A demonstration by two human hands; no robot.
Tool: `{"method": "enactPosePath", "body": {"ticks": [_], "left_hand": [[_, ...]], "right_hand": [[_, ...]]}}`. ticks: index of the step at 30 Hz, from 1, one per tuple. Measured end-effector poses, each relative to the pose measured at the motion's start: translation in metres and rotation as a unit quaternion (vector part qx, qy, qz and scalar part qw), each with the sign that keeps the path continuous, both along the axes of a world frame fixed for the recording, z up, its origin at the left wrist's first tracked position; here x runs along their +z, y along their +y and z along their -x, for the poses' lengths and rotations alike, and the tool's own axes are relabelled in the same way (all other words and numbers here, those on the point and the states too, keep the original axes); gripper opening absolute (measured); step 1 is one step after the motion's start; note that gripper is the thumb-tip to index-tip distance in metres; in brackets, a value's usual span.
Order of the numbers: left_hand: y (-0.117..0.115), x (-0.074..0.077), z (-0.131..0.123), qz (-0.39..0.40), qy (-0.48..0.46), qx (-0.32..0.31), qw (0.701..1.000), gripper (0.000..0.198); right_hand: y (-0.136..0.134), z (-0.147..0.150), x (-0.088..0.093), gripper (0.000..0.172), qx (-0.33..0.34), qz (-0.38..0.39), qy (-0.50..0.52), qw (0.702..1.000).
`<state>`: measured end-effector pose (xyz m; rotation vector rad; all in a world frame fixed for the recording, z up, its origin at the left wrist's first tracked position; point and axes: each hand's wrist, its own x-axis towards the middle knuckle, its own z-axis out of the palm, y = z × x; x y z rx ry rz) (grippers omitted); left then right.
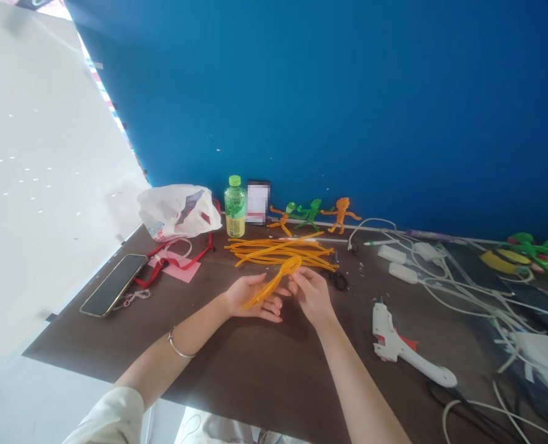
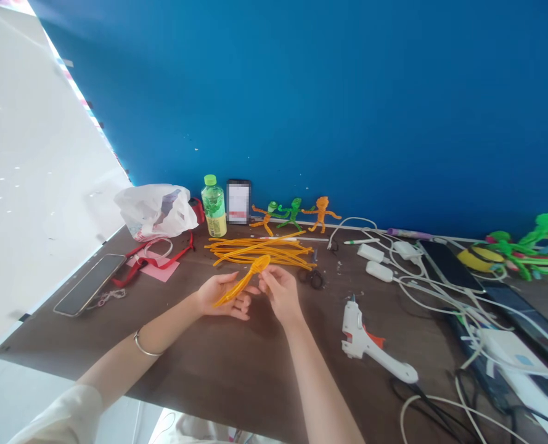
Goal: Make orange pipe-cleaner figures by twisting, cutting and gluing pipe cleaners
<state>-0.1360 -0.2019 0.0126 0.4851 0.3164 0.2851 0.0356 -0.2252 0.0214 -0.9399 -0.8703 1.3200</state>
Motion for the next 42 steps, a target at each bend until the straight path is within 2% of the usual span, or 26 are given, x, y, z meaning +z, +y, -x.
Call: {"method": "enactPosePath", "body": {"ticks": [4,9,11,13,14,15,16,18,19,20,21,23,24,25,27,31,33,35,39,42], "left_hand": [[0.005,0.004,0.005,-0.025,0.032,0.012,0.999,0.046],[0.009,0.01,0.012,-0.131,0.089,0.046,0.986,0.013],[0.013,0.011,0.017,-0.169,0.112,0.061,0.977,0.012],[0.018,0.012,0.024,-0.208,0.14,0.119,0.961,0.016],[0.021,0.011,0.028,-0.233,0.159,0.184,0.942,0.018],[0.025,0.011,0.033,-0.263,0.186,0.276,0.906,0.019],[0.028,0.01,0.037,-0.297,0.22,0.382,0.847,0.019],[0.034,0.007,0.044,-0.364,0.298,0.559,0.683,0.02],[0.036,0.006,0.047,-0.394,0.333,0.61,0.602,0.02],[0.036,0.005,0.048,-0.423,0.363,0.636,0.533,0.02],[0.035,0.004,0.047,-0.453,0.384,0.644,0.482,0.02],[0.029,0.004,0.042,-0.515,0.398,0.635,0.417,0.025],[0.024,0.005,0.038,-0.544,0.396,0.622,0.4,0.029],[0.018,0.007,0.033,-0.572,0.389,0.601,0.401,0.03],[0.006,0.011,0.022,-0.601,0.376,0.555,0.436,0.029],[-0.01,0.012,0.002,-0.594,0.344,0.46,0.564,0.027],[-0.012,0.009,-0.003,-0.581,0.331,0.426,0.609,0.028],[-0.012,0.005,-0.004,-0.58,0.33,0.405,0.625,0.021],[-0.01,-0.001,-0.004,-0.578,0.335,0.396,0.63,0.013],[-0.008,-0.002,-0.004,-0.51,0.339,0.422,0.668,0.02]], "right_hand": [[0.005,-0.014,0.001,0.02,-0.041,-0.003,0.042,0.998],[0.01,-0.024,-0.003,0.022,-0.067,-0.009,0.08,0.994],[0.012,-0.025,-0.004,0.023,-0.076,-0.007,0.093,0.993],[0.013,-0.026,-0.004,0.023,-0.085,-0.006,0.106,0.991],[0.013,-0.026,-0.004,0.023,-0.087,-0.006,0.109,0.99],[0.013,-0.026,-0.004,0.023,-0.088,-0.005,0.11,0.99],[0.013,-0.026,-0.004,0.023,-0.089,-0.004,0.108,0.99],[0.013,-0.026,-0.003,0.024,-0.092,-0.003,0.098,0.991],[0.013,-0.026,-0.004,0.024,-0.095,-0.004,0.092,0.991],[0.014,-0.026,-0.004,0.024,-0.097,-0.005,0.088,0.991],[0.014,-0.026,-0.004,0.024,-0.1,-0.006,0.085,0.991],[0.013,-0.026,-0.004,0.023,-0.102,-0.005,0.081,0.991],[0.013,-0.025,-0.004,0.023,-0.101,-0.004,0.076,0.992],[0.013,-0.023,-0.004,0.023,-0.099,-0.003,0.067,0.993],[0.011,-0.019,-0.002,0.022,-0.096,-0.003,0.045,0.994],[0.007,-0.007,0.0,0.021,-0.087,-0.002,0.015,0.996],[0.005,-0.002,0.0,0.022,-0.077,0.002,0.011,0.997],[0.004,0.002,0.0,0.022,-0.071,0.006,0.009,0.997],[0.004,0.004,-0.002,0.021,-0.065,0.008,0.001,0.998],[0.005,0.001,-0.003,0.021,-0.069,0.009,0.009,0.998]]}}
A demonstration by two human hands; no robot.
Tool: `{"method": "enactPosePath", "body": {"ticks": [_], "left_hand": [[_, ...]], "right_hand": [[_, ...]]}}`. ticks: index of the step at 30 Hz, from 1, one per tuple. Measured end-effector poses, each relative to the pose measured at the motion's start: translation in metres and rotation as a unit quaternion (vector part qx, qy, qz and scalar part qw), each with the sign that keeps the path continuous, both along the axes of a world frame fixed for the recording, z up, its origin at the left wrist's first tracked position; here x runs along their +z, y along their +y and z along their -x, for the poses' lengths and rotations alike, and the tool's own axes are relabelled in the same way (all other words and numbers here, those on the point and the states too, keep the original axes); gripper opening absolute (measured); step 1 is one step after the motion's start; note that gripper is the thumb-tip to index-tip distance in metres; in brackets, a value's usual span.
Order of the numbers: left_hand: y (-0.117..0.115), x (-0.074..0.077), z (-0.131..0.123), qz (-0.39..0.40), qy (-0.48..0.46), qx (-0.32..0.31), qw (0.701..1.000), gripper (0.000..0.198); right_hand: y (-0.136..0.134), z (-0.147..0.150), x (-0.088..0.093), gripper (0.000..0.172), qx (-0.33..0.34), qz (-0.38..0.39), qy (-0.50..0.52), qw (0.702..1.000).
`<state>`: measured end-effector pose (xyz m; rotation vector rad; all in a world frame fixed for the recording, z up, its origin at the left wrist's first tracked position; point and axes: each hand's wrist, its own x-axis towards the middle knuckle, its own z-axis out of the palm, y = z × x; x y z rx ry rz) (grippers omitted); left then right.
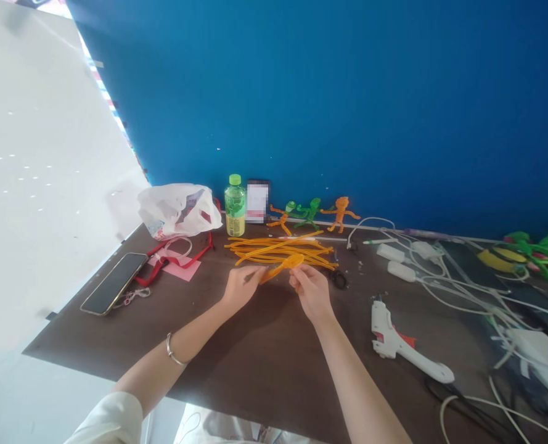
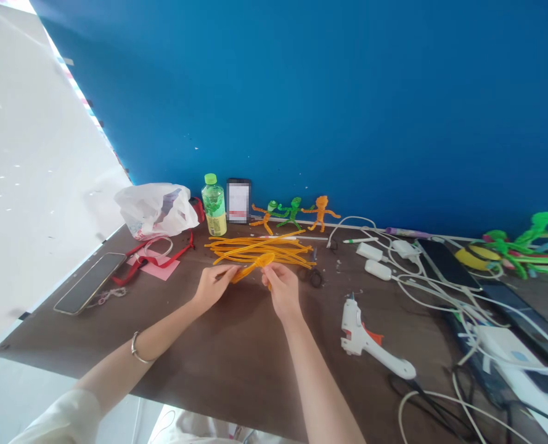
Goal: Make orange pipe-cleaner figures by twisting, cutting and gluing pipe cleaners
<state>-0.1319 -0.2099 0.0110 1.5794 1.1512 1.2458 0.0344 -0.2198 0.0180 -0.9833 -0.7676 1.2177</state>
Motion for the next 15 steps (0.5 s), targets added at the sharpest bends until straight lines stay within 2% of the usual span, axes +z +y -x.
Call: {"method": "enactPosePath", "body": {"ticks": [4,7,9,12,15], "left_hand": [[0.011,-0.005,0.005,0.095,-0.147,0.047,0.983,0.031],[0.024,-0.011,0.017,0.106,-0.21,0.115,0.965,0.037],[0.033,-0.015,0.028,0.083,-0.186,0.178,0.963,0.039],[0.042,-0.017,0.041,-0.011,-0.111,0.252,0.961,0.025],[0.041,-0.012,0.045,-0.105,-0.033,0.249,0.962,0.033]], "right_hand": [[0.002,-0.005,-0.001,0.021,-0.013,-0.01,0.013,1.0],[0.004,-0.008,-0.001,0.02,-0.018,-0.016,0.01,1.0],[0.005,-0.009,-0.002,0.02,-0.02,-0.016,0.01,1.0],[0.005,-0.009,-0.002,0.02,-0.024,-0.013,0.018,0.999],[0.004,-0.008,-0.001,0.019,-0.022,-0.013,0.027,0.999]]}}
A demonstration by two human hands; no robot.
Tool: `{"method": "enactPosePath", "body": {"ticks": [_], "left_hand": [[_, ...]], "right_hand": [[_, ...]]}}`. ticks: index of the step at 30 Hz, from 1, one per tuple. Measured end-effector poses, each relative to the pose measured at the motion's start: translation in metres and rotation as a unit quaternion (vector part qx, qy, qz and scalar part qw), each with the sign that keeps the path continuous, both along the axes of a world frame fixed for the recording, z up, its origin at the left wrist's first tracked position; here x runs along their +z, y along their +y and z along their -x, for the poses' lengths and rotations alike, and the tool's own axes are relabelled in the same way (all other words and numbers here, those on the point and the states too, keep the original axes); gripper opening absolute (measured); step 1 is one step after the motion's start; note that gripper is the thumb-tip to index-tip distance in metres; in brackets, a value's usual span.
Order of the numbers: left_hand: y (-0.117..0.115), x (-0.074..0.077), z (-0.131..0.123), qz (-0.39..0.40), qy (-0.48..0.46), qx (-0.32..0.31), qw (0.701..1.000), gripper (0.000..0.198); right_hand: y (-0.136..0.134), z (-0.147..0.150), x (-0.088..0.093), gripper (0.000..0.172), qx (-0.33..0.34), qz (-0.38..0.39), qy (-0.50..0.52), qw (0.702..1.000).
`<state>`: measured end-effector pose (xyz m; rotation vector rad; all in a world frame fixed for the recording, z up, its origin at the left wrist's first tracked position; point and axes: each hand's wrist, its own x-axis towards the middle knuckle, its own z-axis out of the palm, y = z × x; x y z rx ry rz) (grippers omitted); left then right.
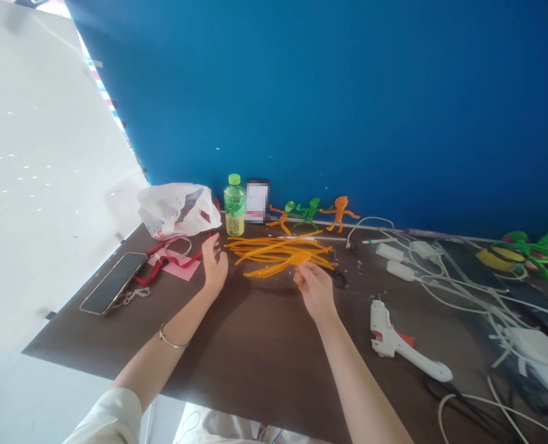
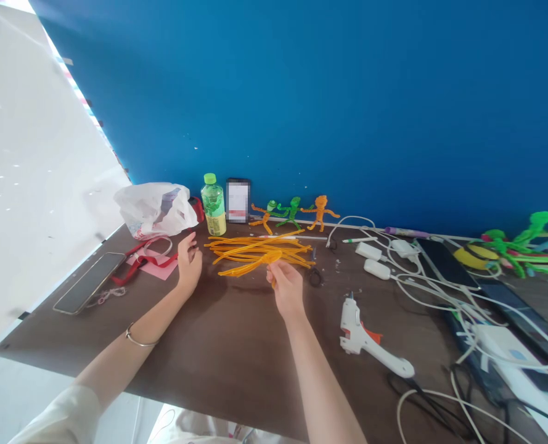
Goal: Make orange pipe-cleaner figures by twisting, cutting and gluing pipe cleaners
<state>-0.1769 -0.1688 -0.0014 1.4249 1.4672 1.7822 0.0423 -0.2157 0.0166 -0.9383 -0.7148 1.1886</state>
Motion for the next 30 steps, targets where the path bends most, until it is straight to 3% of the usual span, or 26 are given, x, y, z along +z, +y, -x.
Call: {"method": "enactPosePath", "body": {"ticks": [5,9,11,15,17,19,22,30], "left_hand": [[-0.02,0.014,-0.016,-0.014,0.106,-0.143,0.984,0.029],[-0.03,0.019,-0.033,0.08,0.011,-0.311,0.947,0.031],[-0.03,0.02,-0.036,0.16,-0.095,-0.403,0.896,0.034],[-0.03,0.021,-0.036,0.279,-0.245,-0.542,0.754,0.043],[-0.032,0.02,-0.035,0.302,-0.263,-0.557,0.728,0.043],[-0.034,0.018,-0.036,0.311,-0.25,-0.553,0.731,0.038],[-0.035,0.013,-0.036,0.316,-0.198,-0.529,0.762,0.031],[-0.025,0.009,-0.028,0.303,-0.133,-0.455,0.827,0.03]], "right_hand": [[-0.003,0.004,0.002,0.017,0.013,0.005,-0.017,1.0],[-0.007,0.008,0.005,0.017,0.053,0.01,-0.037,0.998],[-0.009,0.009,0.007,0.017,0.089,0.006,-0.049,0.995],[-0.012,0.009,0.009,0.017,0.169,0.001,-0.067,0.983],[-0.013,0.008,0.008,0.017,0.192,0.008,-0.08,0.978],[-0.012,0.007,0.006,0.017,0.202,0.016,-0.09,0.975],[-0.011,0.005,0.003,0.018,0.214,0.026,-0.088,0.972],[-0.011,0.001,0.005,0.014,0.222,0.026,-0.047,0.974]]}}
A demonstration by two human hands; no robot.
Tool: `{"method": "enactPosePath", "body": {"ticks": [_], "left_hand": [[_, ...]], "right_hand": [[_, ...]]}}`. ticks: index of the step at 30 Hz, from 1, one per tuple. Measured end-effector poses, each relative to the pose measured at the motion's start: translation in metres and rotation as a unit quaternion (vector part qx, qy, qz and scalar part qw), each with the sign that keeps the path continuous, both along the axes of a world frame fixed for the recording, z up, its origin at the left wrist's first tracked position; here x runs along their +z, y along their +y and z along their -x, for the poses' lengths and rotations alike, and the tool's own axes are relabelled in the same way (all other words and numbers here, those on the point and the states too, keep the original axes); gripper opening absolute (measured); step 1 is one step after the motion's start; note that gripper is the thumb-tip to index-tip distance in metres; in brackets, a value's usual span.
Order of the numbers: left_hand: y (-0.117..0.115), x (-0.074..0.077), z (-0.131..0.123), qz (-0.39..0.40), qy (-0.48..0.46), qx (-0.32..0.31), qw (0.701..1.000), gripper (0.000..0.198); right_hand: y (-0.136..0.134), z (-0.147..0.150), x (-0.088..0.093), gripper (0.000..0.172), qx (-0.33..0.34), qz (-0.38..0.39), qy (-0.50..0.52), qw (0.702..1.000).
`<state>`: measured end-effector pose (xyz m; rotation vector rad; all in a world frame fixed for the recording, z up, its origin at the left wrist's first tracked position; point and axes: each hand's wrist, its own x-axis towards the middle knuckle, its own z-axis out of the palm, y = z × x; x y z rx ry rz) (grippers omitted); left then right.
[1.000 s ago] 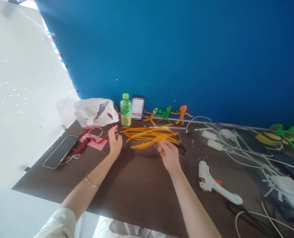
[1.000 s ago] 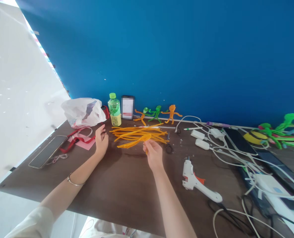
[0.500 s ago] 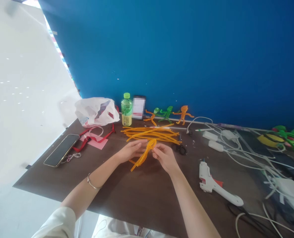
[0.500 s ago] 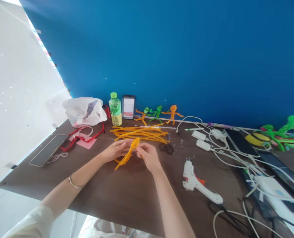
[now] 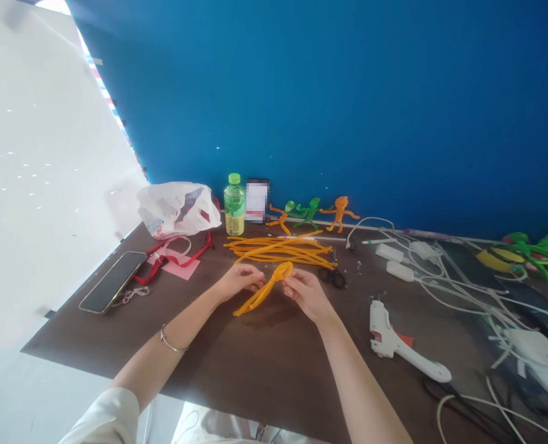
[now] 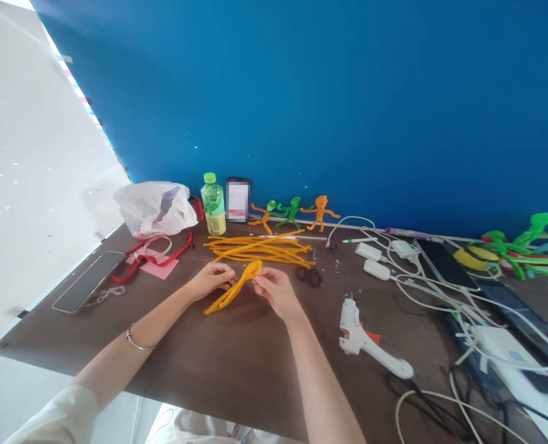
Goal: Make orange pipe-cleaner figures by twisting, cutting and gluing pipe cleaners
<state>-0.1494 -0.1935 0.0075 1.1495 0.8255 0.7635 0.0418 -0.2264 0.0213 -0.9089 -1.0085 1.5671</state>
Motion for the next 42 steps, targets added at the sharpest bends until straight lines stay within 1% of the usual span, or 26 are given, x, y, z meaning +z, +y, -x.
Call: {"method": "enactPosePath", "body": {"ticks": [3,5,8,9,11,12,13,14,15,16,17,18,19,20,21,23,25,26,27,30,34,36,37,39,40,42], "left_hand": [[0.006,0.001,0.004,-0.013,-0.026,-0.005,1.0,0.028],[0.012,0.005,0.011,0.003,-0.068,-0.006,0.998,0.024],[0.025,0.018,0.035,0.04,-0.146,0.003,0.989,0.015],[0.029,0.025,0.049,0.028,-0.173,0.036,0.984,0.014],[0.034,0.045,0.079,-0.036,-0.205,0.153,0.966,0.01],[0.034,0.056,0.095,-0.084,-0.167,0.213,0.959,0.007],[0.032,0.068,0.109,-0.136,-0.081,0.249,0.955,0.012],[0.027,0.079,0.12,-0.187,0.045,0.243,0.951,0.023],[0.021,0.089,0.126,-0.243,0.177,0.223,0.927,0.028],[0.012,0.097,0.126,-0.298,0.3,0.204,0.883,0.027],[0.002,0.102,0.12,-0.346,0.398,0.191,0.828,0.026],[-0.008,0.104,0.108,-0.384,0.465,0.17,0.779,0.028],[-0.019,0.102,0.091,-0.413,0.502,0.148,0.746,0.032],[-0.028,0.097,0.07,-0.436,0.514,0.129,0.727,0.037],[-0.036,0.089,0.047,-0.459,0.514,0.108,0.716,0.041],[-0.044,0.067,0.002,-0.502,0.512,0.107,0.689,0.044],[-0.043,0.042,-0.032,-0.529,0.506,0.101,0.673,0.041],[-0.041,0.032,-0.043,-0.537,0.494,0.092,0.677,0.039],[-0.037,0.023,-0.05,-0.531,0.481,0.089,0.691,0.04],[-0.025,0.006,-0.055,-0.477,0.408,0.114,0.77,0.036],[-0.015,0.001,-0.051,-0.378,0.205,0.157,0.889,0.018],[-0.011,0.002,-0.051,-0.285,0.119,0.136,0.941,0.014],[-0.009,0.002,-0.051,-0.224,0.084,0.114,0.964,0.017],[-0.005,0.004,-0.048,-0.097,0.015,0.064,0.993,0.025],[-0.003,0.005,-0.047,-0.046,-0.023,0.045,0.998,0.028],[0.001,0.006,-0.042,0.016,-0.091,0.035,0.995,0.029]], "right_hand": [[0.001,-0.004,0.0,0.014,-0.011,0.007,0.031,0.999],[0.003,-0.008,-0.002,0.015,-0.019,0.014,0.049,0.999],[0.006,-0.015,-0.005,0.016,-0.031,0.017,0.062,0.997],[0.007,-0.017,-0.006,0.016,-0.035,0.018,0.065,0.997],[0.008,-0.019,-0.009,0.016,-0.043,0.017,0.071,0.996],[0.009,-0.02,-0.009,0.016,-0.046,0.017,0.074,0.996],[0.009,-0.021,-0.01,0.016,-0.048,0.016,0.077,0.996],[0.01,-0.02,-0.01,0.016,-0.048,0.015,0.078,0.996],[0.01,-0.02,-0.01,0.016,-0.046,0.016,0.078,0.996],[0.01,-0.018,-0.01,0.016,-0.046,0.017,0.078,0.996],[0.01,-0.016,-0.009,0.016,-0.049,0.018,0.079,0.995],[0.01,-0.014,-0.008,0.017,-0.056,0.019,0.079,0.995],[0.01,-0.012,-0.007,0.017,-0.066,0.021,0.079,0.994],[0.009,-0.009,-0.006,0.017,-0.078,0.022,0.078,0.994],[0.009,-0.007,-0.004,0.018,-0.09,0.022,0.077,0.993],[0.007,-0.003,-0.003,0.018,-0.113,0.022,0.075,0.991],[0.006,0.001,-0.003,0.019,-0.137,0.016,0.073,0.988],[0.006,0.002,-0.003,0.019,-0.149,0.013,0.071,0.986],[0.005,0.003,-0.004,0.019,-0.158,0.009,0.067,0.985],[0.004,0.004,-0.004,0.021,-0.171,-0.001,0.029,0.985],[0.001,0.004,-0.001,0.026,-0.175,-0.027,-0.093,0.98],[0.0,0.003,0.002,0.028,-0.177,-0.047,-0.148,0.972],[0.0,0.002,0.004,0.029,-0.176,-0.058,-0.169,0.968],[-0.001,0.0,0.007,0.028,-0.172,-0.085,-0.204,0.96],[-0.002,-0.001,0.009,0.027,-0.17,-0.099,-0.222,0.955],[-0.003,-0.004,0.01,0.023,-0.17,-0.121,-0.256,0.944]]}}
